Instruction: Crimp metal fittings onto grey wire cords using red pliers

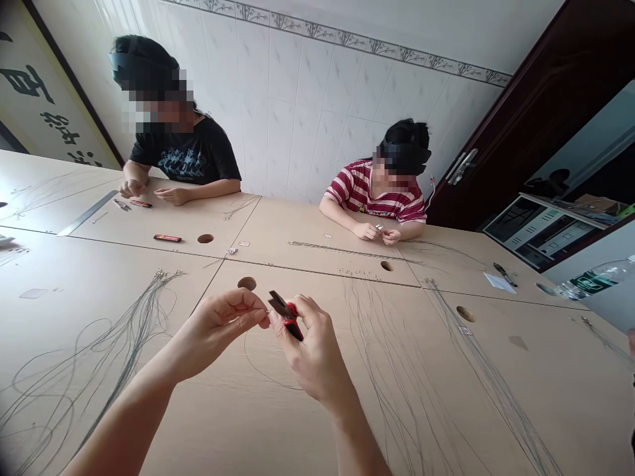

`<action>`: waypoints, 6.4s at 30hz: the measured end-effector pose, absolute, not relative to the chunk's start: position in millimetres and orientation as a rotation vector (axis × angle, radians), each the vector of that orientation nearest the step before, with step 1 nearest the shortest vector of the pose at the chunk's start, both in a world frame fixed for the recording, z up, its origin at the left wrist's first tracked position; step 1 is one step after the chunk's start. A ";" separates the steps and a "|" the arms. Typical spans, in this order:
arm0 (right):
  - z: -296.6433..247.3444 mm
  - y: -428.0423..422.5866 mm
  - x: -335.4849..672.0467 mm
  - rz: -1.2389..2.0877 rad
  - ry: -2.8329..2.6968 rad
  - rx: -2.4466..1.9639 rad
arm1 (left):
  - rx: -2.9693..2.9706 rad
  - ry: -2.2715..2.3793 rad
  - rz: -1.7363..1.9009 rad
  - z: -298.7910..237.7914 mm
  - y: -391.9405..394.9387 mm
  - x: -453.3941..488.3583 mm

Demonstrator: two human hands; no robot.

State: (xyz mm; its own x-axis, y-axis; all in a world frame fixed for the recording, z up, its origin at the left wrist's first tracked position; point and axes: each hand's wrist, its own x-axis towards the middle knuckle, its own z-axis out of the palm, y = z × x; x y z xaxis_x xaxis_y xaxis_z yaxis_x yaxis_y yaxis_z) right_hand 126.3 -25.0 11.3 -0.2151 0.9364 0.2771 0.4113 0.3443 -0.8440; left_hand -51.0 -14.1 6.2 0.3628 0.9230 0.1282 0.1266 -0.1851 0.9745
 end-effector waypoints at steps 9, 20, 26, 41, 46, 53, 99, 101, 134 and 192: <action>10.3 -24.9 126.8 0.798 -1.884 -1.221 | 1.739 1.136 0.902 12.2 -17.1 -51.1; 7.9 -26.5 127.6 0.714 -1.807 -1.168 | 1.623 0.996 0.953 7.1 -14.2 -50.7; 9.4 -26.4 126.2 0.686 -1.814 -1.142 | 1.658 1.010 0.960 9.5 -16.8 -47.9; 8.1 -28.8 126.9 0.524 -1.888 -1.082 | 1.632 1.066 1.045 15.7 -18.8 -52.7; 8.5 -27.6 125.0 0.487 -1.922 -1.055 | 1.604 1.030 1.087 15.8 -18.4 -51.5; 6.1 -27.5 123.5 0.476 -1.958 -1.039 | 1.589 1.024 1.071 12.6 -17.8 -52.9; 3.4 -22.8 121.2 0.412 -1.974 -1.023 | 1.537 1.008 1.072 14.8 -17.9 -46.8; 3.8 -22.8 121.1 0.411 -1.974 -1.025 | 1.537 1.010 1.078 13.9 -17.5 -46.6; -10.6 0.4 135.3 0.797 -1.433 -1.076 | 0.868 -0.086 0.535 14.5 -34.2 -12.3; -9.3 -13.1 120.5 0.638 -1.672 -0.986 | 0.606 0.502 2.033 37.5 -4.1 -28.4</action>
State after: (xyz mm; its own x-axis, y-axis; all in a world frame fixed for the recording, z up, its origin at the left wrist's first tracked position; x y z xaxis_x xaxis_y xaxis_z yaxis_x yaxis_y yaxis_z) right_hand 120.5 -13.1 -9.3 -0.1165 0.8528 0.5091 0.2967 0.5191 -0.8016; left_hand -28.4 -4.1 37.5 -0.4505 0.8656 0.2188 -0.6642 -0.4886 0.5657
